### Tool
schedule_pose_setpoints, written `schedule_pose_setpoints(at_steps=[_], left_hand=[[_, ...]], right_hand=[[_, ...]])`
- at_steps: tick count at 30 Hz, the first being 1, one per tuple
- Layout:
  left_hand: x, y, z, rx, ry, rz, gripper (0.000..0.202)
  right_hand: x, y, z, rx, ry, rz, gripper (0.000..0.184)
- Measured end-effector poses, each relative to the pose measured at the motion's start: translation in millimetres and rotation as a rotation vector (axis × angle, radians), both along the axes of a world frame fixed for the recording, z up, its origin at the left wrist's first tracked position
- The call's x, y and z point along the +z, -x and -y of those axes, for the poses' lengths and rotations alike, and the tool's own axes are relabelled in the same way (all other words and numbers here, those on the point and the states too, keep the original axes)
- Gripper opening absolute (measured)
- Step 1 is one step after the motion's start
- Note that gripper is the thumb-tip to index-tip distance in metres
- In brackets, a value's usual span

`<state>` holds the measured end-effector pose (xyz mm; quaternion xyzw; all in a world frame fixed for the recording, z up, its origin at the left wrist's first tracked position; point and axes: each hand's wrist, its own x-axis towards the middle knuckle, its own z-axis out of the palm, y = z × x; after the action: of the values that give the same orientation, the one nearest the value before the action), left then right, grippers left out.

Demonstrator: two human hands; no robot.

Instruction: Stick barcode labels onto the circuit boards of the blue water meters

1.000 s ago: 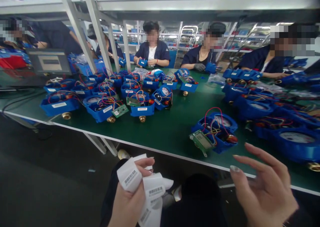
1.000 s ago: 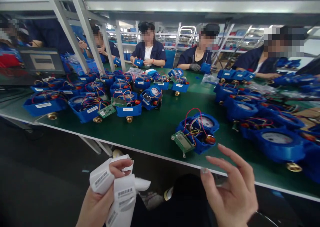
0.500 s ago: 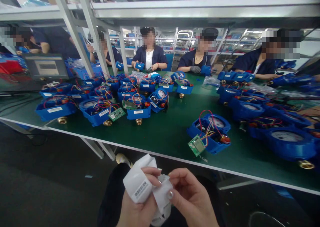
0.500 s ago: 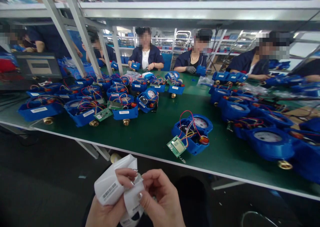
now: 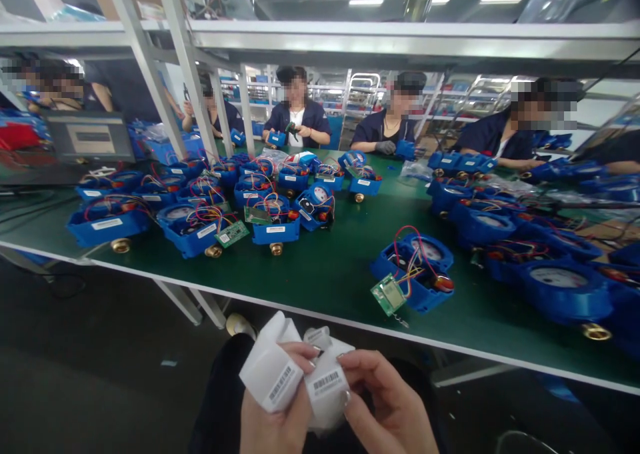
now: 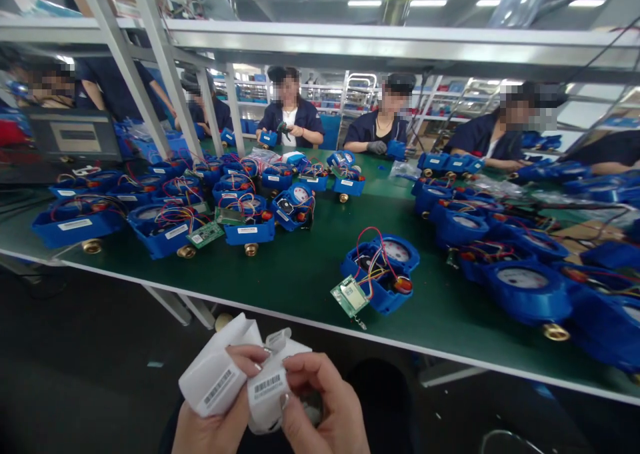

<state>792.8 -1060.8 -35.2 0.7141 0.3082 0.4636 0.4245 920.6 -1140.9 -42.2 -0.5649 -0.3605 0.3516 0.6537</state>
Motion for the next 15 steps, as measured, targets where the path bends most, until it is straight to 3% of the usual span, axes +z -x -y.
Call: schedule_pose_setpoints(at_steps=[6, 10, 15], left_hand=[[5.0, -5.1, 5.1, 0.044, -0.074, 0.065, 0.018], [1.5, -5.2, 6.5, 0.058, -0.119, 0.023, 0.022], [-1.9, -2.1, 1.5, 0.024, -0.242, -0.037, 0.021]], right_hand=[[7.3, 1.9, -1.5, -0.057, -0.01, 0.106, 0.015], [6.9, 1.5, -1.3, -0.065, -0.031, 0.132, 0.018], [8.7, -10.6, -1.1, 0.005, -0.003, 0.34, 0.015]])
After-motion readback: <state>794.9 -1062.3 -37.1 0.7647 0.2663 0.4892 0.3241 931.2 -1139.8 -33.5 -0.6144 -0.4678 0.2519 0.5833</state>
